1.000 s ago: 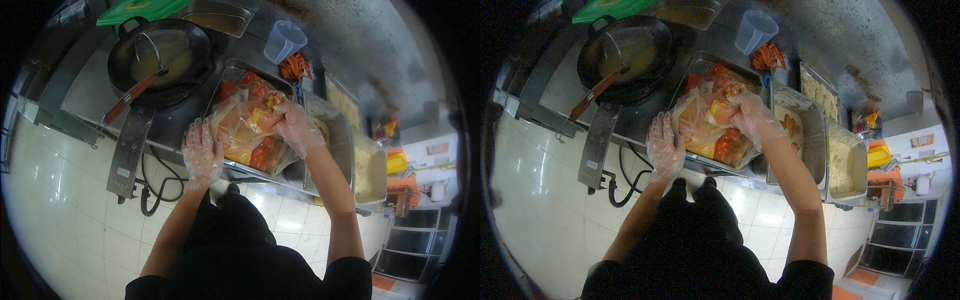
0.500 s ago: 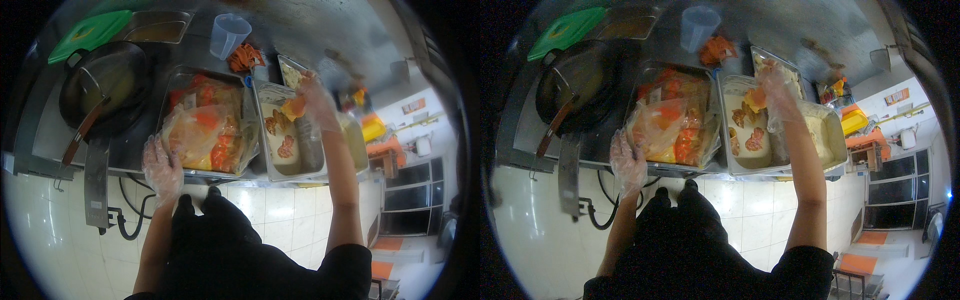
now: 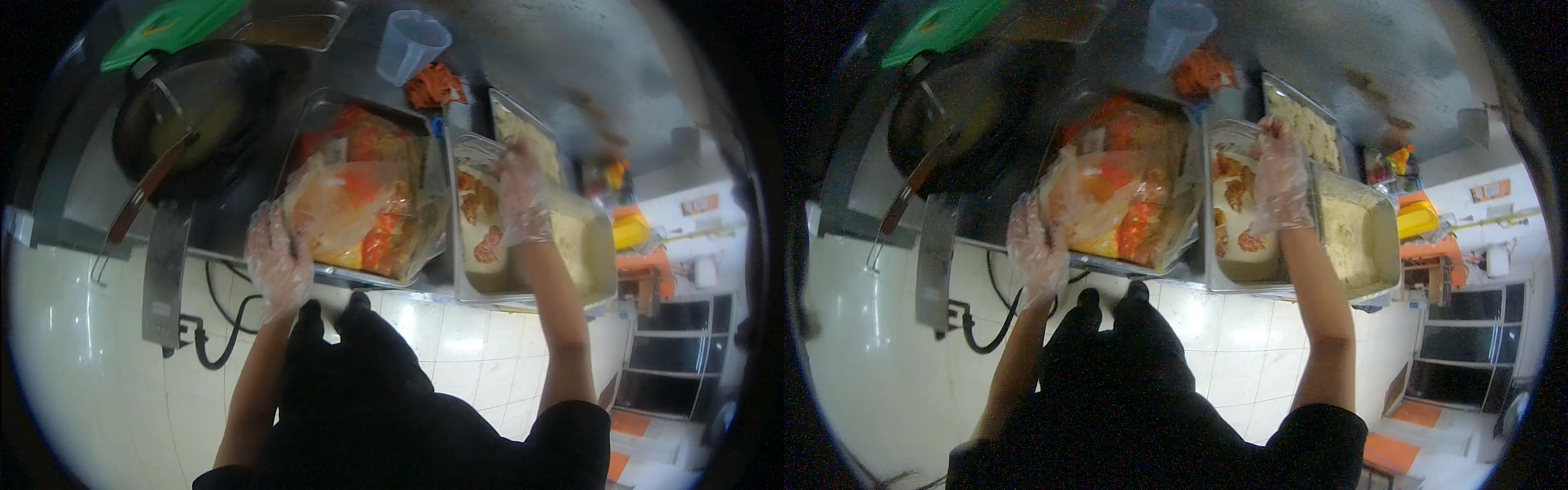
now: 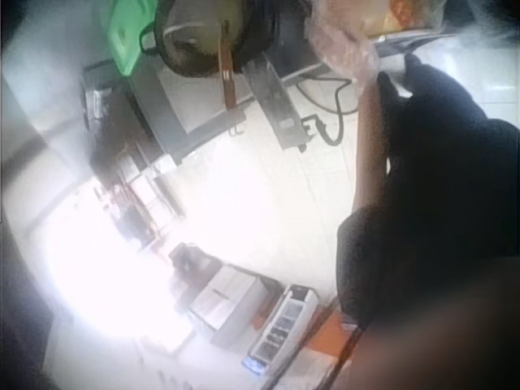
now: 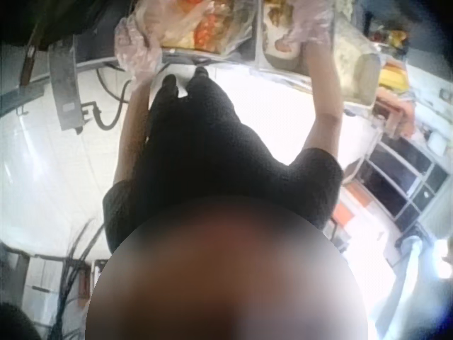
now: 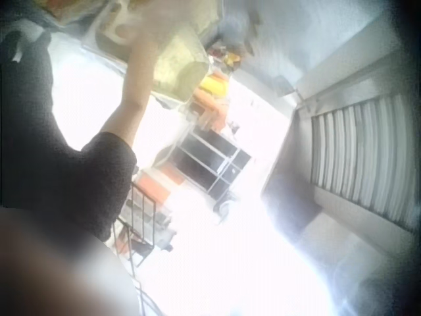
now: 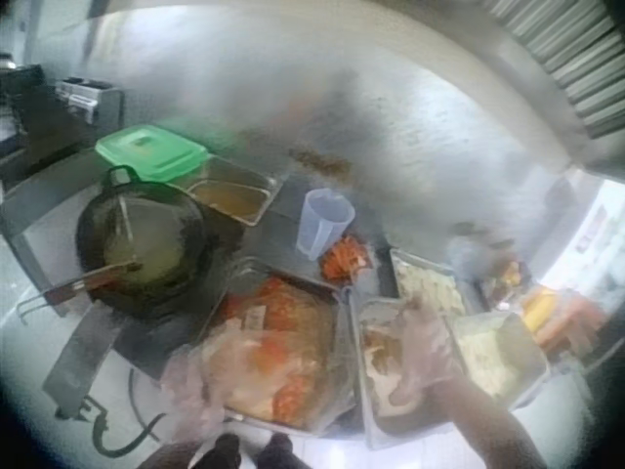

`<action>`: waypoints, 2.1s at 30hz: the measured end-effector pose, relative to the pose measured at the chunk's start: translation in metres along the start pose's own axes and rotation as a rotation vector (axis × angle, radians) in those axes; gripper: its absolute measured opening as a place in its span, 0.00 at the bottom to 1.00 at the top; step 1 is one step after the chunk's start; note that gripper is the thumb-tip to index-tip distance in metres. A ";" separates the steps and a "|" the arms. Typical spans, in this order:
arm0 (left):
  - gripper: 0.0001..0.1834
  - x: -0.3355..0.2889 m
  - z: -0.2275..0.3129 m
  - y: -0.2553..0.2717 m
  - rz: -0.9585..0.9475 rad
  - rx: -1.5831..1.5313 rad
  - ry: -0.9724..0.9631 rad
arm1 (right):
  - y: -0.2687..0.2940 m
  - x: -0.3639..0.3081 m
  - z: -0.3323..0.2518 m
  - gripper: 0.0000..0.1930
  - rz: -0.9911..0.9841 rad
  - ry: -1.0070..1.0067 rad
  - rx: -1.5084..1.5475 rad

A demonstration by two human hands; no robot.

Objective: The person repeatedly dips a dough ball into a liquid batter and then into breadcrumbs, shaping it with gloved hands and placing the coated pieces into a tray. Later, the person uses scissors to cut open a plastic bag and transfers its contents into a container.

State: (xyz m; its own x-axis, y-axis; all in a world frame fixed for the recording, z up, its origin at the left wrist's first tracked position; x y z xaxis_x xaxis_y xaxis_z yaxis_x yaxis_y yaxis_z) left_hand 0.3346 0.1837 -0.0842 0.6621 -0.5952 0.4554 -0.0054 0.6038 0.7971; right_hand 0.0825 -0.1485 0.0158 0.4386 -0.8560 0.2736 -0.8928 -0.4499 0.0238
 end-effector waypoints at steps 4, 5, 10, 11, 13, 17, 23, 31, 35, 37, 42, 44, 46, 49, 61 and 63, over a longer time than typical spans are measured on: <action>0.30 -0.002 -0.005 -0.002 0.013 0.004 0.008 | -0.099 -0.001 -0.028 0.13 -0.376 -0.200 0.074; 0.31 -0.003 -0.006 -0.002 0.013 -0.002 -0.003 | -0.133 -0.007 -0.029 0.13 -0.558 -0.178 -0.078; 0.35 -0.007 -0.011 -0.002 0.002 -0.088 0.034 | -0.240 -0.050 -0.004 0.16 -1.113 -0.232 -0.854; 0.35 -0.007 -0.012 -0.002 -0.011 -0.111 0.049 | -0.246 -0.052 0.000 0.19 -1.098 -0.226 -0.992; 0.36 -0.008 -0.013 -0.003 -0.019 -0.098 0.062 | -0.258 -0.058 0.010 0.26 -1.107 -0.122 -1.182; 0.37 -0.009 -0.013 -0.001 -0.009 -0.109 0.065 | -0.263 -0.074 0.038 0.26 -1.096 -0.009 -1.261; 0.36 -0.007 -0.014 0.000 -0.036 -0.090 0.062 | -0.269 -0.079 0.048 0.27 -1.148 0.145 -1.212; 0.35 -0.007 -0.013 0.000 -0.033 -0.120 0.064 | -0.259 -0.076 0.013 0.23 -1.367 -0.067 -1.281; 0.35 -0.007 -0.014 0.000 -0.037 -0.129 0.065 | -0.248 -0.091 0.023 0.22 -1.287 -0.123 -1.339; 0.35 -0.007 -0.014 0.001 -0.038 -0.135 0.060 | -0.247 -0.091 0.026 0.23 -1.248 0.011 -1.318; 0.35 -0.007 -0.014 0.001 -0.031 -0.116 0.058 | -0.236 -0.086 0.025 0.27 -1.271 0.171 -1.470; 0.35 -0.007 -0.014 0.001 -0.020 -0.115 0.052 | -0.234 -0.087 0.018 0.27 -1.278 0.181 -1.517; 0.35 -0.008 -0.013 0.001 -0.008 -0.114 0.047 | -0.227 -0.082 0.009 0.25 -1.239 0.049 -1.462; 0.35 -0.007 -0.014 0.002 -0.014 -0.113 0.047 | -0.219 -0.067 0.000 0.24 -1.152 -0.179 -1.277; 0.36 -0.005 -0.011 -0.001 -0.085 -0.093 0.057 | -0.180 -0.058 0.016 0.21 -0.470 -0.766 0.567; 0.36 -0.007 -0.011 0.000 -0.064 -0.084 0.058 | -0.179 -0.059 0.013 0.21 -0.463 -0.786 0.740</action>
State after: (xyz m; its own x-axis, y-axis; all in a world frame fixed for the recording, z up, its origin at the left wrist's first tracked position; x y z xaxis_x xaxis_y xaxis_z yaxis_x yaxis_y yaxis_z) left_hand 0.3385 0.1935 -0.0920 0.7012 -0.6036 0.3794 0.0994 0.6097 0.7864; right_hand 0.2176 -0.0208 -0.0173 0.8796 -0.3774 -0.2895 -0.4678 -0.5765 -0.6699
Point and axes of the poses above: each hand's wrist, its own x-axis towards the middle knuckle, its own y-axis out of the back of the hand, z = x × y, the point moved 6 cm from there along x, towards the middle knuckle, and after that the axes turned 7 degrees about x, right-handed, at the moved point
